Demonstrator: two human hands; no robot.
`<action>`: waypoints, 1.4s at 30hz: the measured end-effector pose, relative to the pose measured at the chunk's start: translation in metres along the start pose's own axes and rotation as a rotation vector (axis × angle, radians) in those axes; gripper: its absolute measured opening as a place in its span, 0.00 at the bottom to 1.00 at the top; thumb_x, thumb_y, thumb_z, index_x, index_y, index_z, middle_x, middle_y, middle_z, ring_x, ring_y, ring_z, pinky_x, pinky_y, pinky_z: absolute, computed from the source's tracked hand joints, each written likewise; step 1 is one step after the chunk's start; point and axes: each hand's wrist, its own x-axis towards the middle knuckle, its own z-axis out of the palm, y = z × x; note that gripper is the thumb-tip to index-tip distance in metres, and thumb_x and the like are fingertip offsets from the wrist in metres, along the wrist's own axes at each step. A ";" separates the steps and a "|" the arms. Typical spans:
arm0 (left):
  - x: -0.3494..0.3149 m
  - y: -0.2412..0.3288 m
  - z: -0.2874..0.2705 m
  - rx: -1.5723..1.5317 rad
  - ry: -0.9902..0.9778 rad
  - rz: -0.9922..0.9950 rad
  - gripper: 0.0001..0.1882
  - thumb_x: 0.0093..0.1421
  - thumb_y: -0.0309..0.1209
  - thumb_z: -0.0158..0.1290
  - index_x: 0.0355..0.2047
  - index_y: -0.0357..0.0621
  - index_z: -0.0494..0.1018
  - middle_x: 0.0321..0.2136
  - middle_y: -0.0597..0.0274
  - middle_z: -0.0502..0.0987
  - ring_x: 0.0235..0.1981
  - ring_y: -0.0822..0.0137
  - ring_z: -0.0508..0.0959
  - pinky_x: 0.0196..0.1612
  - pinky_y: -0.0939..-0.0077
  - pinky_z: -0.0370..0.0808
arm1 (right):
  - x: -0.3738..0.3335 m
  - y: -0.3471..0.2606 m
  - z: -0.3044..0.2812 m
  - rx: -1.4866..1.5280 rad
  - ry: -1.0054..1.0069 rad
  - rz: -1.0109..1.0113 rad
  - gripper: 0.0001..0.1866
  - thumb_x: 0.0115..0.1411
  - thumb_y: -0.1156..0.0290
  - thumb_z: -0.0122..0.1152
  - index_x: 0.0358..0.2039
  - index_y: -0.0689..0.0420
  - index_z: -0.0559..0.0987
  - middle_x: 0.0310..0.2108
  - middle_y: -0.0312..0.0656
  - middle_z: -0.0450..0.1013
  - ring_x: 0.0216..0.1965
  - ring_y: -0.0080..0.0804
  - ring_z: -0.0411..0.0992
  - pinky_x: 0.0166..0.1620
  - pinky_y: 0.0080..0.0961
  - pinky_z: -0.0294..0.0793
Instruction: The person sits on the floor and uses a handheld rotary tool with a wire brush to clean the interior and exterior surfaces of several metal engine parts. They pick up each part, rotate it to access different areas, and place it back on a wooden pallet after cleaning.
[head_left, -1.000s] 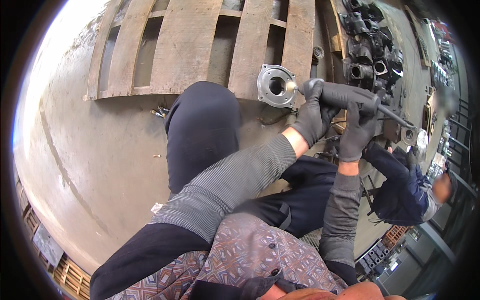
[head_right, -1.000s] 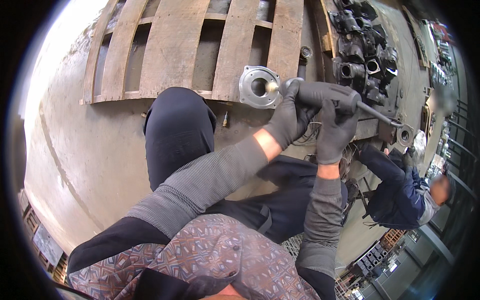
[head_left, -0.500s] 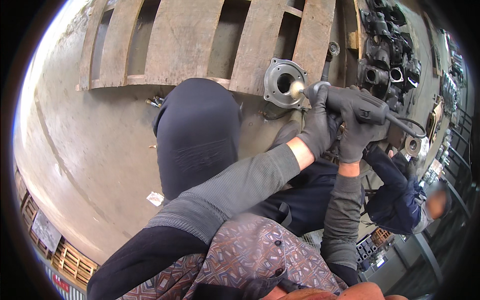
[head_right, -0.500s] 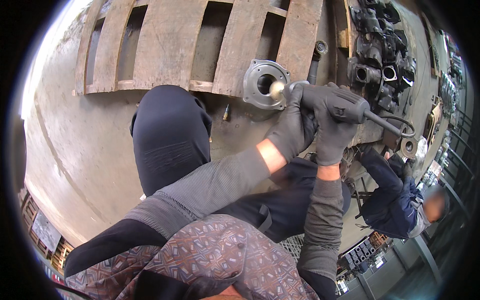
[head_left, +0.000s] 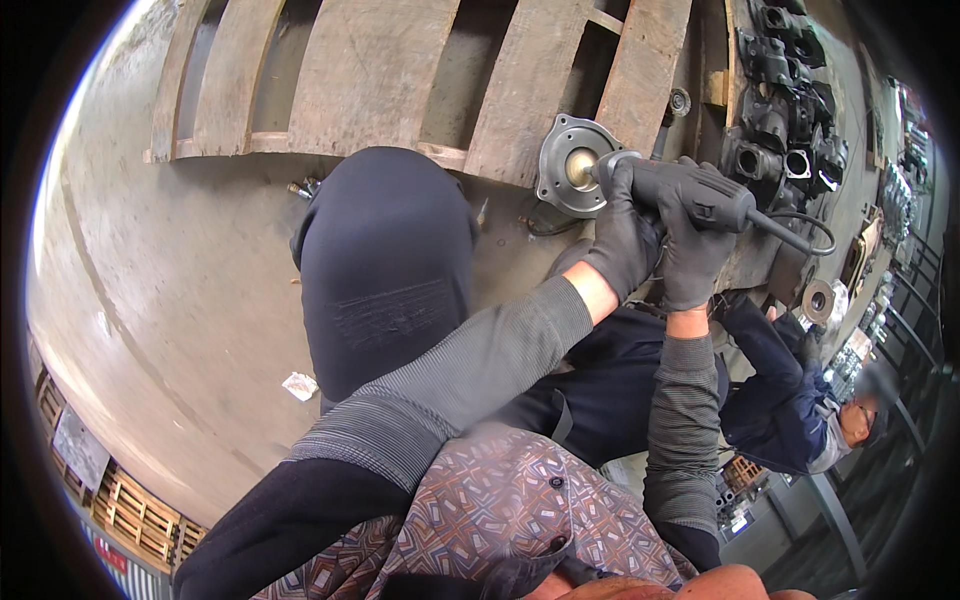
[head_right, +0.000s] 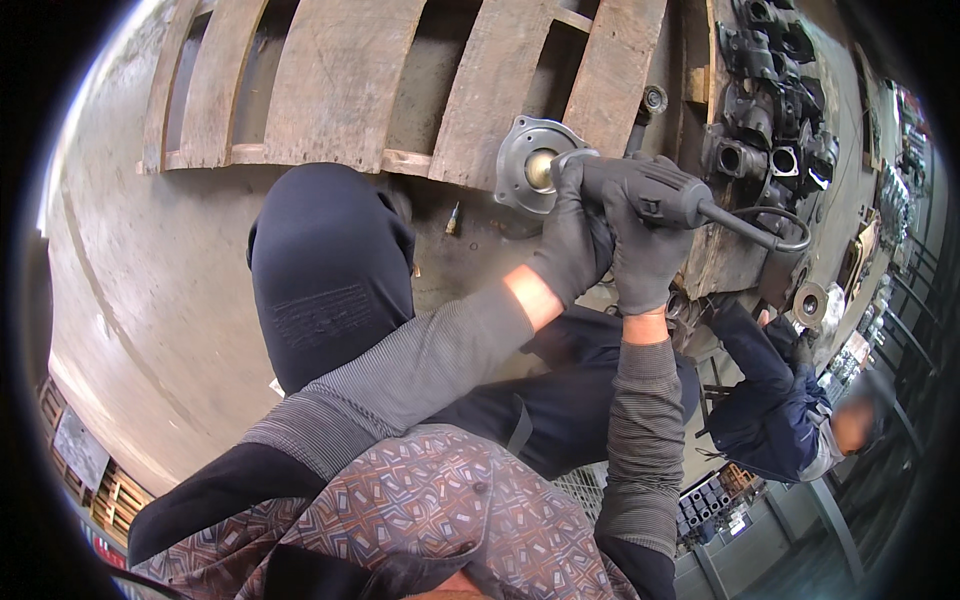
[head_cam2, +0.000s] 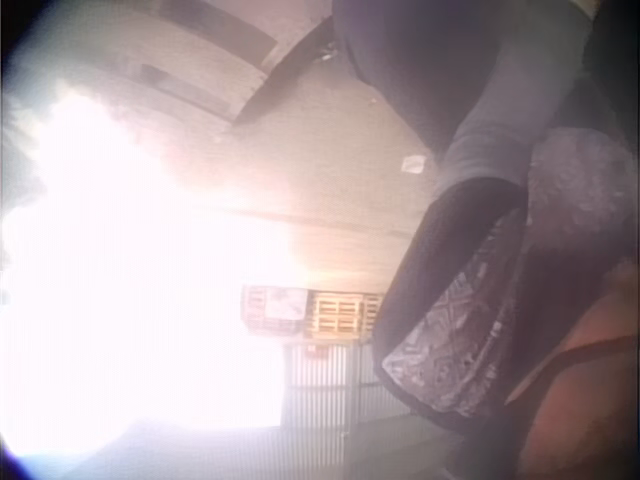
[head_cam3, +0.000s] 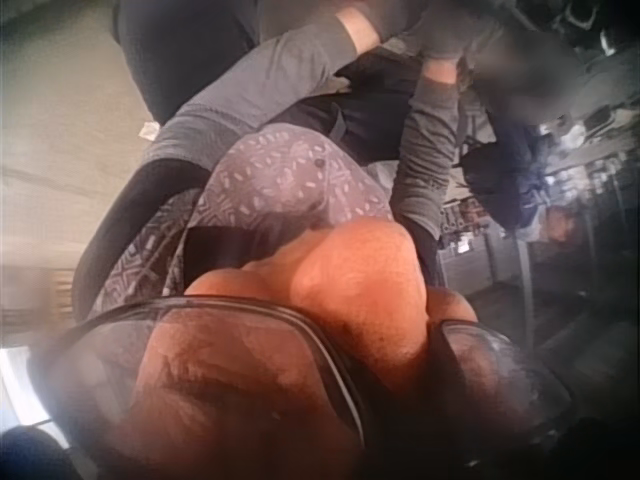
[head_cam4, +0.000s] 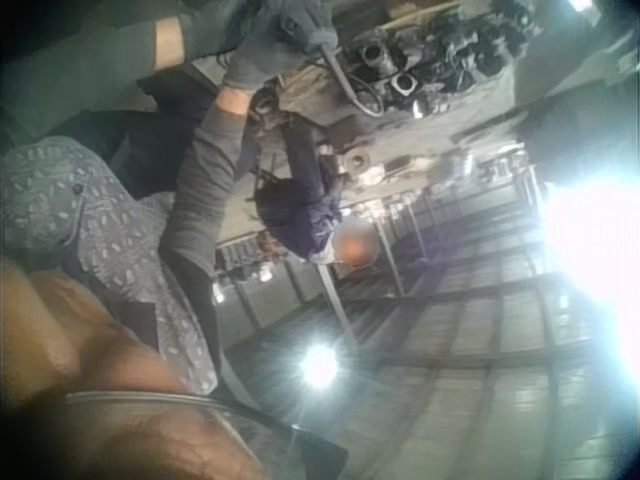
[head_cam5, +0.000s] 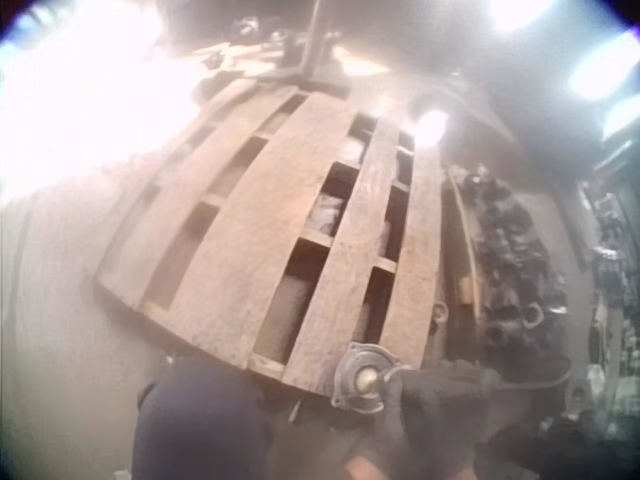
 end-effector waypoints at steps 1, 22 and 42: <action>0.001 0.001 -0.001 -0.028 -0.028 -0.010 0.34 0.70 0.57 0.48 0.62 0.41 0.65 0.60 0.52 0.73 0.59 0.60 0.75 0.66 0.65 0.72 | 0.000 0.000 0.001 -0.025 -0.012 -0.017 0.37 0.55 0.78 0.76 0.63 0.68 0.66 0.56 0.51 0.74 0.56 0.36 0.74 0.62 0.33 0.73; 0.004 0.006 -0.006 -0.184 -0.089 -0.143 0.42 0.66 0.64 0.49 0.65 0.42 0.61 0.63 0.50 0.68 0.64 0.56 0.70 0.71 0.61 0.66 | 0.005 -0.008 0.008 -0.124 -0.083 -0.042 0.39 0.53 0.79 0.76 0.63 0.70 0.66 0.59 0.53 0.73 0.59 0.39 0.73 0.63 0.35 0.72; 0.010 -0.005 -0.010 -0.044 -0.037 0.051 0.34 0.70 0.58 0.48 0.63 0.45 0.65 0.62 0.55 0.71 0.62 0.62 0.72 0.70 0.65 0.66 | 0.008 -0.006 0.000 -0.192 -0.090 -0.089 0.38 0.56 0.77 0.75 0.62 0.71 0.65 0.58 0.54 0.73 0.59 0.42 0.72 0.65 0.37 0.71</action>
